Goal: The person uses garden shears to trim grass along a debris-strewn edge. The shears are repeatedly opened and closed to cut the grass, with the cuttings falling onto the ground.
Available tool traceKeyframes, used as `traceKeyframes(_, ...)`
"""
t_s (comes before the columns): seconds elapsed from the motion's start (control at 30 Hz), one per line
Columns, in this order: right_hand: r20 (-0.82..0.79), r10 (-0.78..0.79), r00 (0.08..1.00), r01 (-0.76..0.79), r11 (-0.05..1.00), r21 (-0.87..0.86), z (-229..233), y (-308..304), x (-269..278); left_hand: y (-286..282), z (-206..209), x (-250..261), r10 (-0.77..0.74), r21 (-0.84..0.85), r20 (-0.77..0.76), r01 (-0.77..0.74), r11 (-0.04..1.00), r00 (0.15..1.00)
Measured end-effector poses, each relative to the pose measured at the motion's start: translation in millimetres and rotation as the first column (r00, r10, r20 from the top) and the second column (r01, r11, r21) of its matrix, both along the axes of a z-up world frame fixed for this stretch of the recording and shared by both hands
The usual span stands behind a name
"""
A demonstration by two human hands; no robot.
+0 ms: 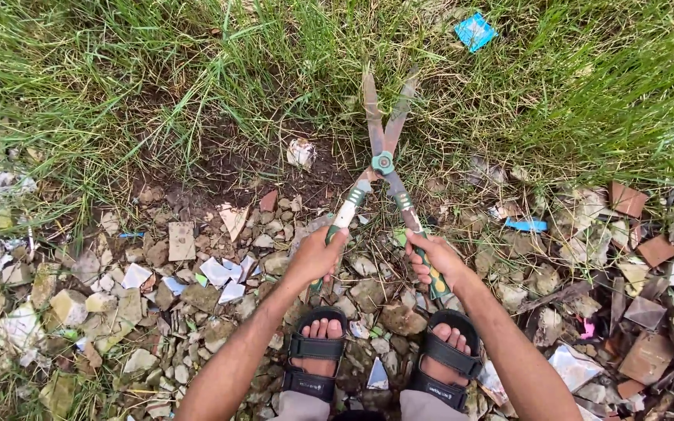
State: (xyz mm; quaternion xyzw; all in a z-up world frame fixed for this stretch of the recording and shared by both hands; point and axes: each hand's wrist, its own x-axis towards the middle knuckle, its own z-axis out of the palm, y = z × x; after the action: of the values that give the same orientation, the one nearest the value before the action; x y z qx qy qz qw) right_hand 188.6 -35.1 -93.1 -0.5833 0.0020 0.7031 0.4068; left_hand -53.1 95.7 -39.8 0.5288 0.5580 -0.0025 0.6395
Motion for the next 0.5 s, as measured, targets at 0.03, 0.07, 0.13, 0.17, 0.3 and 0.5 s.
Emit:
traceKeyframes(0.03, -0.001, 0.001, 1.0, -0.001, 1.0, 0.002, 1, 8, -2, 5, -5, 4, 0.001, 0.002, -0.001, -0.001, 1.0, 1.0)
traceKeyframes(0.07, 0.009, -0.004, 1.0, 0.004, 1.0, 0.017, 2, 17, -4, 9, -10, 8, 0.002, 0.017, 0.001, -0.002, 1.0, 1.0)
traceKeyframes(0.13, 0.016, -0.009, 1.0, 0.009, 1.0, 0.025, 3, 23, -13, 7, -17, 12, 0.002, 0.026, 0.0, -0.002, 1.0, 1.0)
traceKeyframes(0.17, -0.008, -0.032, 0.999, 0.032, 0.999, 0.029, 2, 25, -18, 5, -18, 14, 0.03, 0.015, 0.011, -0.03, 0.999, 0.999)
traceKeyframes(0.3, -0.082, -0.106, 0.991, 0.107, 0.994, 0.01, 19, 27, -54, -14, 22, 21, 0.141, -0.067, 0.022, -0.139, 0.988, 0.99)
traceKeyframes(0.5, -0.118, -0.108, 0.987, 0.109, 0.994, 0.001, 18, 18, -60, -15, 41, 19, 0.157, -0.177, 0.025, -0.15, 0.973, 0.987)
